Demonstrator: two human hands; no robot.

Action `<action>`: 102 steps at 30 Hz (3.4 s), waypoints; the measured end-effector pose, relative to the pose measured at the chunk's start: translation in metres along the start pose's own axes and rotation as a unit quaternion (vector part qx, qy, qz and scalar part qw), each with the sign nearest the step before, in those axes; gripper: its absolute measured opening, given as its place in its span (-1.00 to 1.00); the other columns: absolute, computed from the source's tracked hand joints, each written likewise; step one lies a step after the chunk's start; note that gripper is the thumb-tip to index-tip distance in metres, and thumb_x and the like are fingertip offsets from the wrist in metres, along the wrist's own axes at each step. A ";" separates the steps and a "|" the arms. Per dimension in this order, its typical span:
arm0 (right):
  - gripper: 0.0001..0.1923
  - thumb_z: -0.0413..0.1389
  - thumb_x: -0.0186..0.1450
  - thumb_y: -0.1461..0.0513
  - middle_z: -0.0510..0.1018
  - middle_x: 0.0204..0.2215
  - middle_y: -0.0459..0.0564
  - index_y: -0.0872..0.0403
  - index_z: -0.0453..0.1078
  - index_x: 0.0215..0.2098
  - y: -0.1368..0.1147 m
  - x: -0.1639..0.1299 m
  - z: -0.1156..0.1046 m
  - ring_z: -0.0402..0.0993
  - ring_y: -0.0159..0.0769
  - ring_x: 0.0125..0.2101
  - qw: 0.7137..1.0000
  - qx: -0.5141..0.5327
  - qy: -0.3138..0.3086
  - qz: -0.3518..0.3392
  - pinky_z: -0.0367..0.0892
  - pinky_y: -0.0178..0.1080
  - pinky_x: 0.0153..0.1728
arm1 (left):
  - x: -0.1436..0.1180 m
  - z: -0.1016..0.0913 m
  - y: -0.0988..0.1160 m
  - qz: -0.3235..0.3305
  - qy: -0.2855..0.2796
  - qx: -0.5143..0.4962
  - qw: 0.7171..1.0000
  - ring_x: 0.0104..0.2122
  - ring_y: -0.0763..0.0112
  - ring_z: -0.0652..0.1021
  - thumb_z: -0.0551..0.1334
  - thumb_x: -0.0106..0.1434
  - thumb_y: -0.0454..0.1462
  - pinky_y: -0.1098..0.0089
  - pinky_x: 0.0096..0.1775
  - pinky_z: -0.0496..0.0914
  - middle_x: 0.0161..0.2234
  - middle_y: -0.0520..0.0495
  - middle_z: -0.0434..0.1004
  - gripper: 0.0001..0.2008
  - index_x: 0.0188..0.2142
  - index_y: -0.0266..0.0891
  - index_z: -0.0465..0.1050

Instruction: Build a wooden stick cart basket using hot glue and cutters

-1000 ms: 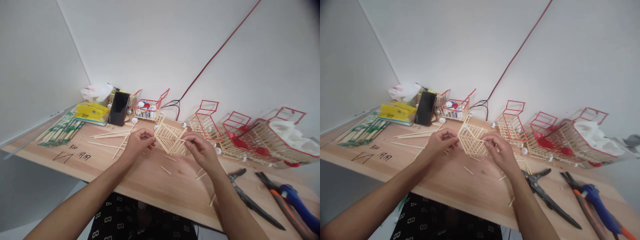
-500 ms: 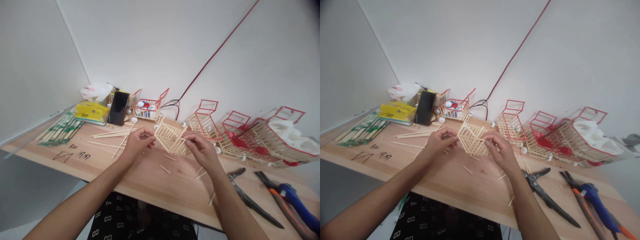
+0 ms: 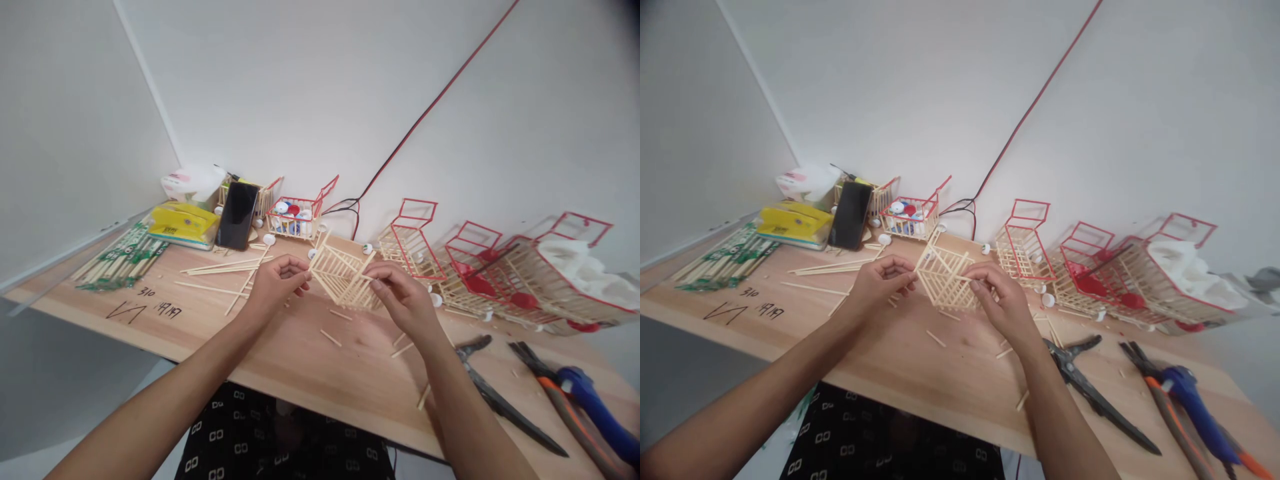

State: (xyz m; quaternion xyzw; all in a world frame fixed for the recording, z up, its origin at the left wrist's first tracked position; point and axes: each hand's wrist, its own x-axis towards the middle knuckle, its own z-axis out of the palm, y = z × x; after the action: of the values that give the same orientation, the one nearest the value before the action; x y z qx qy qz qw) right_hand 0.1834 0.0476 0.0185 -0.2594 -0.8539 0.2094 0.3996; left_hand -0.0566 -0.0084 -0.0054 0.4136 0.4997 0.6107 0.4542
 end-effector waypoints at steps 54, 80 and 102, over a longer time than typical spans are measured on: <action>-0.89 0.05 0.43 0.24 0.55 -0.20 0.00 -0.03 0.43 -0.18 0.005 -0.001 0.002 0.48 -0.22 -0.14 0.999 -0.002 0.037 -0.009 0.33 -0.19 -0.24 | -0.016 0.016 -0.004 0.018 -0.034 -0.021 0.999 -0.53 0.49 0.55 0.39 0.06 -0.28 0.50 -0.50 0.47 -0.51 0.02 0.55 -0.83 -0.36 -0.29 0.48; -0.87 0.05 0.43 0.27 0.54 -0.19 -0.03 -0.06 0.43 -0.16 0.005 -0.001 0.003 0.46 -0.25 -0.13 0.999 0.003 0.034 -0.016 0.31 -0.22 -0.24 | -0.017 0.017 -0.003 0.025 -0.029 -0.020 0.999 -0.54 0.50 0.55 0.39 0.05 -0.30 0.52 -0.49 0.47 -0.54 0.04 0.55 -0.84 -0.37 -0.30 0.49; -0.88 0.04 0.44 0.19 0.56 -0.21 0.03 -0.03 0.43 -0.19 0.004 -0.001 0.002 0.48 -0.19 -0.12 0.999 -0.005 0.039 -0.003 0.35 -0.15 -0.22 | -0.019 0.017 -0.004 0.028 -0.031 -0.013 0.999 -0.53 0.48 0.56 0.39 0.07 -0.29 0.50 -0.49 0.48 -0.53 0.03 0.55 -0.85 -0.37 -0.29 0.50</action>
State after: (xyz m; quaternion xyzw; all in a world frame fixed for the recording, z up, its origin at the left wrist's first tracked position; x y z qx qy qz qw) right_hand 0.1832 0.0502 0.0143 -0.2665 -0.8397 0.1937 0.4316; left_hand -0.0352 -0.0223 -0.0071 0.4401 0.4657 0.6164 0.4577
